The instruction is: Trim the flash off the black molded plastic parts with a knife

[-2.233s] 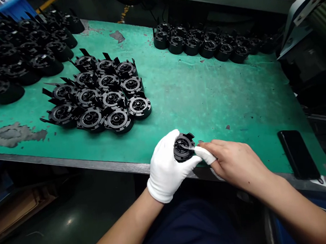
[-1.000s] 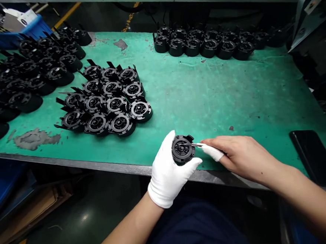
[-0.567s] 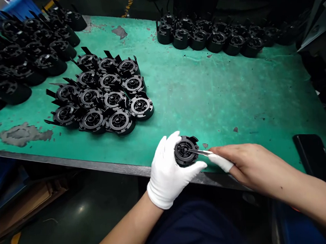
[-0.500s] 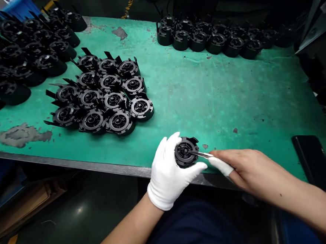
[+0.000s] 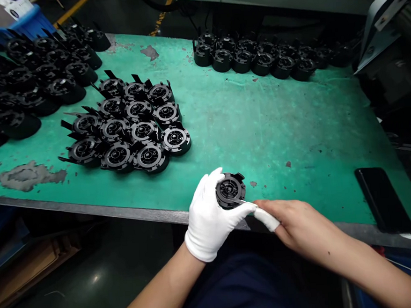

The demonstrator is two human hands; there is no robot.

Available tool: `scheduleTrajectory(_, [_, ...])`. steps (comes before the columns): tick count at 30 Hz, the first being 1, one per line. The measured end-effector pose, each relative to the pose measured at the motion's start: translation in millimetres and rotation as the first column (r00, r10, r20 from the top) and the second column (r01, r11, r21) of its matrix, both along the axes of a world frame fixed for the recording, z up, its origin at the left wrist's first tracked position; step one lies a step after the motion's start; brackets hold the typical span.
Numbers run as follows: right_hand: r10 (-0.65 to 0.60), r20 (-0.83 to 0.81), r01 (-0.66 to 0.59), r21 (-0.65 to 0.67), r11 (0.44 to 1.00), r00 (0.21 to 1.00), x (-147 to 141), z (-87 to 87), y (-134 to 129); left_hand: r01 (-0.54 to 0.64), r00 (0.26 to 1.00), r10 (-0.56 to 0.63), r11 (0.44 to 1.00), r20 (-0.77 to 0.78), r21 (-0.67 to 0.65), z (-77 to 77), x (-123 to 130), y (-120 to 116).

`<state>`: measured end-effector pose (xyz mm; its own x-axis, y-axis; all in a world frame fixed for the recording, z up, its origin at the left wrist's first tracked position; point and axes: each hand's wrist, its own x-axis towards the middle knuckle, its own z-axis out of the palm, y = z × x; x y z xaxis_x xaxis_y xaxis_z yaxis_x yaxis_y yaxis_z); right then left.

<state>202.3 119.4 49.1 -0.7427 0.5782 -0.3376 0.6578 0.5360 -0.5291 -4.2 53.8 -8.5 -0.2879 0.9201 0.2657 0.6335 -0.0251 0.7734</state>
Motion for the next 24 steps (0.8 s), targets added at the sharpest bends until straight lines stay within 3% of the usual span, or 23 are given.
scheduleTrajectory(3, [-0.156,-0.099,0.149,-0.072,0.986,0.983,-4.9,-1.8,-7.6,-0.035,0.998,0.036,0.999,0.047,-0.022,-0.5,2.1,-1.1])
scheduleTrajectory(5, [-0.326,-0.222,0.295,-0.161,0.942,0.919,-15.2,-9.6,-15.0,-0.05,0.996,0.054,0.997,0.07,-0.06,3.1,7.6,-9.6])
scheduleTrajectory(8, [-0.524,-0.362,0.451,-0.272,0.85,0.771,-36.6,-24.8,-18.3,-0.048,0.999,0.051,0.987,0.017,-0.154,13.9,22.0,-37.6])
scheduleTrajectory(10, [-0.567,-0.385,0.502,-0.264,0.824,0.728,-45.7,-29.3,-8.9,-0.018,0.999,0.007,0.978,-0.053,-0.206,22.5,31.3,-59.7])
scheduleTrajectory(13, [-0.443,-0.394,0.422,-0.142,0.895,0.805,-39.0,-22.4,14.7,0.028,0.997,-0.049,0.959,-0.067,-0.281,32.5,33.8,-76.6])
scheduleTrajectory(16, [-0.202,-0.325,0.236,0.067,0.969,0.924,-16.7,-9.1,27.7,-0.02,1.0,0.023,0.957,0.007,-0.289,34.0,19.3,-59.2])
scheduleTrajectory(19, [-0.041,-0.115,0.065,0.221,0.973,0.993,-0.9,-3.5,25.5,0.043,0.996,-0.023,0.967,0.084,-0.249,27.3,-2.4,-23.9])
scheduleTrajectory(24, [-0.01,0.1,-0.024,0.335,0.942,0.995,2.3,-4.6,15.4,0.185,0.981,-0.169,0.96,0.095,-0.21,16.6,-21.1,8.0])
